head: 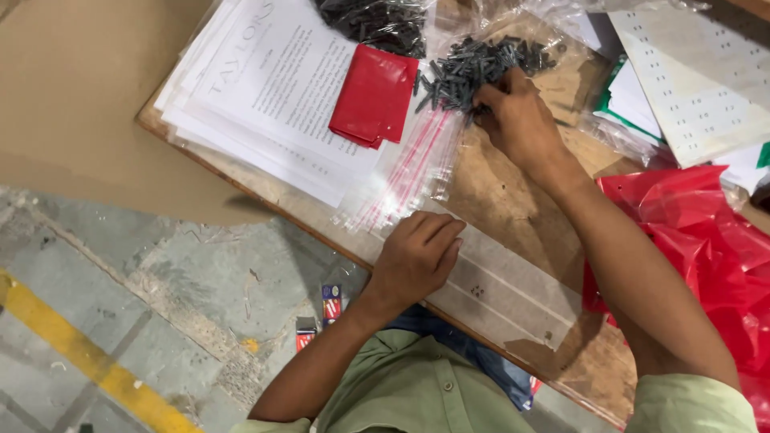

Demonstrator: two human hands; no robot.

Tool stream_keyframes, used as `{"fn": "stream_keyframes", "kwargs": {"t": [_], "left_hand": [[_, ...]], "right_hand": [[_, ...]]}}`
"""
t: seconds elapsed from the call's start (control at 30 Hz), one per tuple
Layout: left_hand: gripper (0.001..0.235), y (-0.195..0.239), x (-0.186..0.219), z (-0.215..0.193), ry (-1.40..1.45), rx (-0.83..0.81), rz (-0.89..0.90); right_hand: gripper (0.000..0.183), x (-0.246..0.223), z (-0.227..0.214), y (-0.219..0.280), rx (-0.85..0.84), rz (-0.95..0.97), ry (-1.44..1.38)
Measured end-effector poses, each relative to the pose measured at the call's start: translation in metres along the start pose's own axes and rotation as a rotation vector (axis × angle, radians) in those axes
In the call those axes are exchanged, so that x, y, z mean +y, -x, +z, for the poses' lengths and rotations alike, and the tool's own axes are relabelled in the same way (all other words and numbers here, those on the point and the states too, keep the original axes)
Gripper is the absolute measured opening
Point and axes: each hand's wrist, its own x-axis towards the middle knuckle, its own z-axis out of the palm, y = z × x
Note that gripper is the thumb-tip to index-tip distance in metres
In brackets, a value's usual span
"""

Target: Sorting and placing metal fasteners into red plastic bags.

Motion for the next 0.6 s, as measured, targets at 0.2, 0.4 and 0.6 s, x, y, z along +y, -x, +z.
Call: {"fn": "stream_keyframes", "kwargs": {"t": [0.2, 0.4, 0.6], "left_hand": [[0.028, -0.002, -0.006, -0.001, -0.022, -0.146, -0.002], [0.03, -0.002, -0.01, -0.004, -0.002, -0.131, 0.001], [0.028, -0.005, -0.021, -0.007, 0.184, -0.029, -0.111]], "right_hand": [[0.019, -0.018, 0.009, 0.043, 0.107, -0.077, 0.04], [0.018, -0.049, -0.005, 0.097, -0.012, -0.019, -0.097], [0.03, -0.05, -0.023, 0.122, 0.086, 0.155, -0.276]]}}
